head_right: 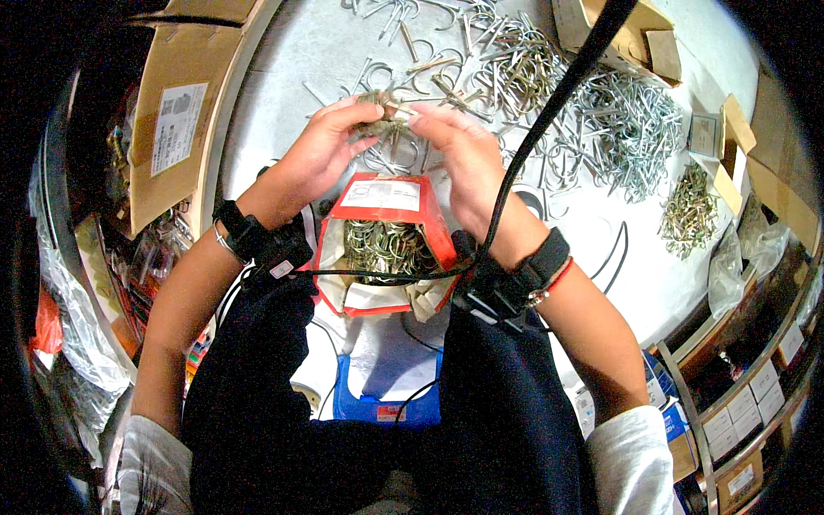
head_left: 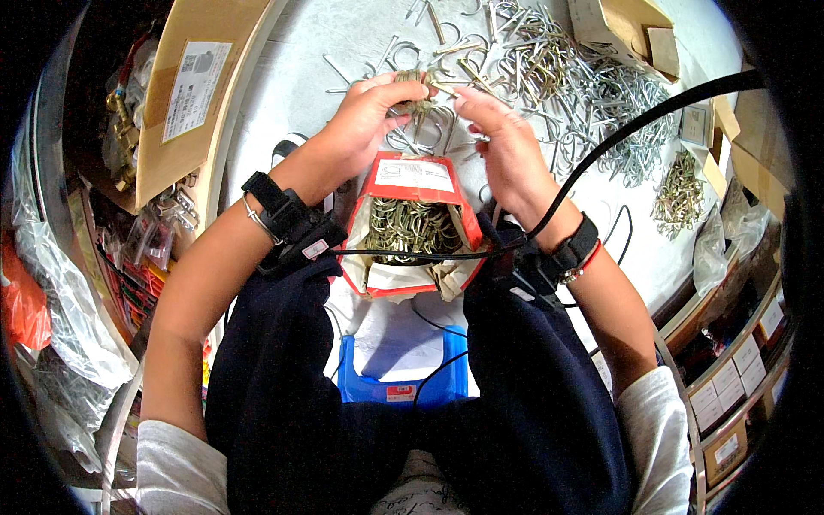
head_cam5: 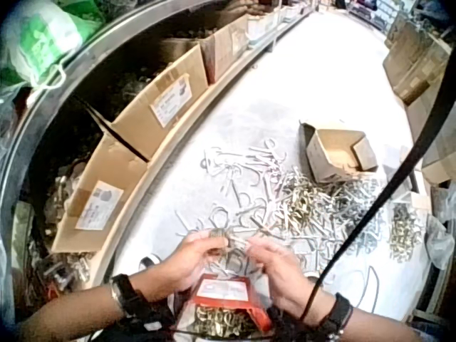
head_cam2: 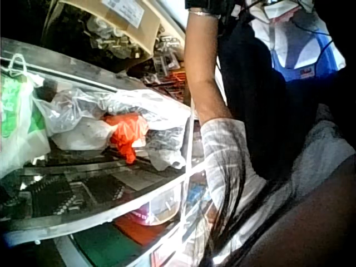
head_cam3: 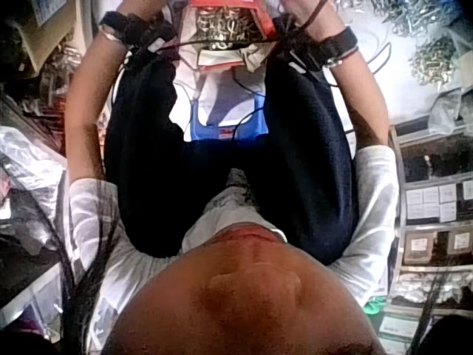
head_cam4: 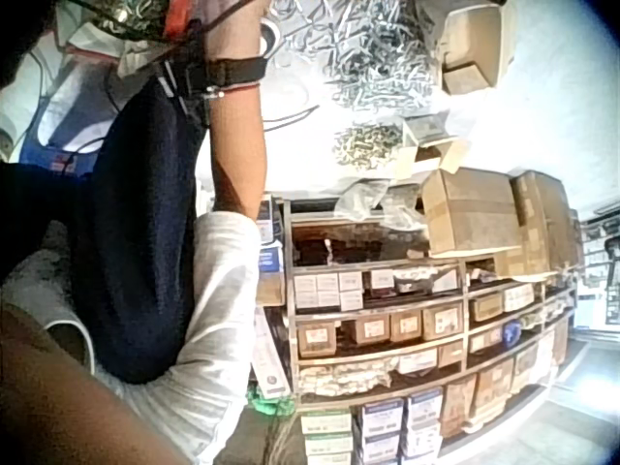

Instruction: The person sorts metal hooks on a table, picking them up and placing them into a red box. They handle the hooks by hand, separating them from a larger pile and organizing them into the container.

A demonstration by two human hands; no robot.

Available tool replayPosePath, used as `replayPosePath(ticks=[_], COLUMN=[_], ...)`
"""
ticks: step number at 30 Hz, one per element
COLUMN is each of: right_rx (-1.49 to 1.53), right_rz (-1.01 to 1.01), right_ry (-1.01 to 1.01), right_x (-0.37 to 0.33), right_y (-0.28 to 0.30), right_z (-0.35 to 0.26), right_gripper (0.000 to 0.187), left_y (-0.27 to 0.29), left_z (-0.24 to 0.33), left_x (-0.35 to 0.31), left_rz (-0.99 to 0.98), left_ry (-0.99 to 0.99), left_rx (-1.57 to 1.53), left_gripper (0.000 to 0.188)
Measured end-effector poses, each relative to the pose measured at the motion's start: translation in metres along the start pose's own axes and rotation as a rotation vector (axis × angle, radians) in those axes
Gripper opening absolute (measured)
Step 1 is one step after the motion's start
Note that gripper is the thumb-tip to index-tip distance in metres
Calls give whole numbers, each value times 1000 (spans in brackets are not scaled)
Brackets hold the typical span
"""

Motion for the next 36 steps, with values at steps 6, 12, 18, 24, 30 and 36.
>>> replayPosePath(ticks=[6,12,18,24,30,36], right_rx=[90,-500,-1259,-1748,-1761,-1420], right_rz=[-75,-108,133,304,283,233], right_ry=[-67,183,920,1138,1092,928], right_x=[-6,13,32,60,80,70], right_y=[-15,2,17,26,27,18], right_z=[8,17,-1,-9,-4,-11], right_gripper=[19,22,23,13,9,18], left_y=[-2,3,6,9,8,10], left_z=[4,-1,2,9,12,6], left_x=[-1,2,5,8,7,9], left_rz=[12,-10,17,25,12,16], left_ry=[22,53,50,-31,-8,-2], left_rx=[-102,-29,7,107,279,245], left_gripper=[22,25,30,30,30,26])
Point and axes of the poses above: each hand's wrist, its own x-axis towards the middle knuckle, its own y-axis out of the back of the hand, z = x × y, the point moved 1 cm from there along x, towards the middle knuckle, and after that the axes turned 5 degrees about -x, right-handed, at the moved point
